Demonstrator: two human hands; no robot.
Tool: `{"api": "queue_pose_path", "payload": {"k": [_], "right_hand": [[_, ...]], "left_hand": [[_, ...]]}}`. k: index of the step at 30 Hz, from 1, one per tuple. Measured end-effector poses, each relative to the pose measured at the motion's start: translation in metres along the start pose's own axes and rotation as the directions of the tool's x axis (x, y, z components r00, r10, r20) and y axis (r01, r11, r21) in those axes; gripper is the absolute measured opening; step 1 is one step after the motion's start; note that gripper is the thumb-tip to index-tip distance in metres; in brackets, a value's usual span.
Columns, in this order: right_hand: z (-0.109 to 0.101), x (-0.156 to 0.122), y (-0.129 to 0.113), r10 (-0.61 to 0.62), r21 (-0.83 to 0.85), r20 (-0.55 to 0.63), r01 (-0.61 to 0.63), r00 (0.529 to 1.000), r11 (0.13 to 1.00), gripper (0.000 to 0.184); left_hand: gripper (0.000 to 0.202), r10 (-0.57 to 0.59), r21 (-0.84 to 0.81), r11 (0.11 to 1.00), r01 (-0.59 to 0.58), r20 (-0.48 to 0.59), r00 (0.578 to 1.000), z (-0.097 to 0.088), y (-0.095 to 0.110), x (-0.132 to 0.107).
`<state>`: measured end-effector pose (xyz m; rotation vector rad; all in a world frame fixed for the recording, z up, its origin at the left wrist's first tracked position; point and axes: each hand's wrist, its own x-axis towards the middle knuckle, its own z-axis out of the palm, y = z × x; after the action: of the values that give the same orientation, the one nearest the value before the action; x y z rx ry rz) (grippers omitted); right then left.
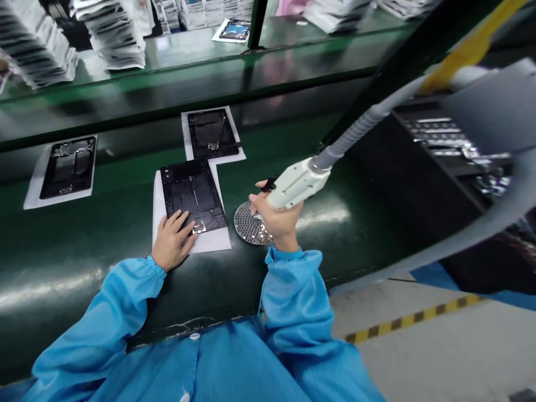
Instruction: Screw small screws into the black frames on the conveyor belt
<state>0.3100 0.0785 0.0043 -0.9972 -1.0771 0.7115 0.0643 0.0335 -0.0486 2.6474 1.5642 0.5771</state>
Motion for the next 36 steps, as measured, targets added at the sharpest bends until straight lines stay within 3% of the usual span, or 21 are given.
{"api": "queue_pose_path", "payload": {"k": [25,36], "right_hand": [[-0.002,0.003,0.009,0.075,-0.099,0.014,-0.073,0.997,0.992,0.018],[-0.002,0.004,0.012,0.097,-0.088,-0.004,-0.097,0.995,0.991,0.019]], "left_hand": [[0.03,0.024,0.001,1.0,-0.024,-0.025,0.999,-0.006,-0.001,-0.009],[0.03,-0.047,-0.162,0.986,0.048,0.013,0.999,-0.006,-0.01,-0.012]]}}
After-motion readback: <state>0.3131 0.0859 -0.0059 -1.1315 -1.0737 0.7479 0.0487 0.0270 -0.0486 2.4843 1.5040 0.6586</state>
